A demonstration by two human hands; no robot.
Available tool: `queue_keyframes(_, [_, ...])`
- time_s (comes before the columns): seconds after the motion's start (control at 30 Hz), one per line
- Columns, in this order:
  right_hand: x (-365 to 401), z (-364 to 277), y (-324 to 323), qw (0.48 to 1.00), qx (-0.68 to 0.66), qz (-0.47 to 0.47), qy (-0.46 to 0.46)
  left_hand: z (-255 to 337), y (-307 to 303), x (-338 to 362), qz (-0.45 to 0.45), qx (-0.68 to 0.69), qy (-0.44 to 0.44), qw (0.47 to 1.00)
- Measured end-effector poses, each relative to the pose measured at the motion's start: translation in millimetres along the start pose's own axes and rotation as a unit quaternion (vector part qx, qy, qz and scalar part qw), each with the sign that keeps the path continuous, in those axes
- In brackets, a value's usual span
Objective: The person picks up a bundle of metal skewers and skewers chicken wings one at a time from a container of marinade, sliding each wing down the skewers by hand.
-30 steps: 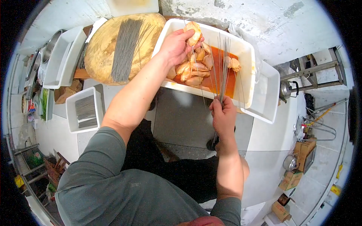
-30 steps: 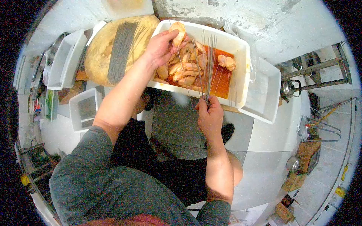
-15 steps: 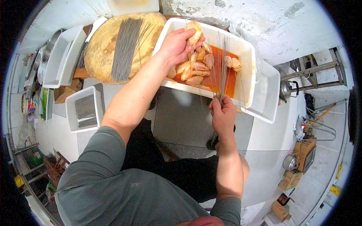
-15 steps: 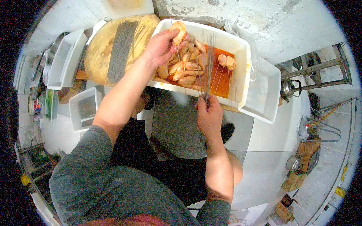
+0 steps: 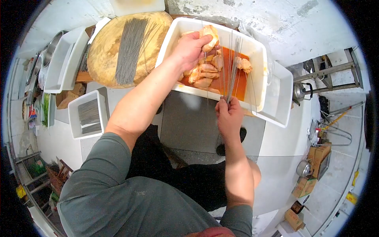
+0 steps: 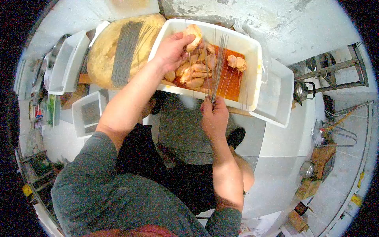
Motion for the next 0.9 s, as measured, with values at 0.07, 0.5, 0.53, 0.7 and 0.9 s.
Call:
queue_keyframes(0.07, [-0.8, -0.3, 3.2, 1.000, -0.020, 0.000, -0.004, -4.3, -2.0, -3.3, -0.003, 0.005, 0.006, 1.000])
queue_keyframes(0.5, [-14.0, -10.5, 13.8, 1.000, 0.004, 0.028, -0.005, -4.5, 1.4, 2.6, -0.016, -0.014, -0.004, 1.000])
queue_keyframes(0.53, [-15.7, -10.6, 13.9, 1.000, -0.004, 0.030, -0.007, -3.3, 3.4, 4.4, -0.014, -0.019, -0.005, 1.000])
queue_keyframes(0.7, [-16.6, -21.4, 15.4, 0.999, -0.021, 0.021, -0.013, -3.0, 2.1, 4.7, -0.022, -0.018, 0.002, 1.000])
queue_keyframes(0.9, [-23.4, -30.4, 15.6, 0.999, -0.045, 0.026, 0.001, -18.0, 6.6, 4.1, -0.045, -0.027, -0.017, 0.998])
Point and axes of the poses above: each hand's wrist, its own x-axis away from the middle knuckle, its own y-axis out of the palm, z = x × y, the point moved 4 cm from there along -x, towards the middle knuckle, and after that the axes turned 7 degrees about x, right-handed, at the moved point
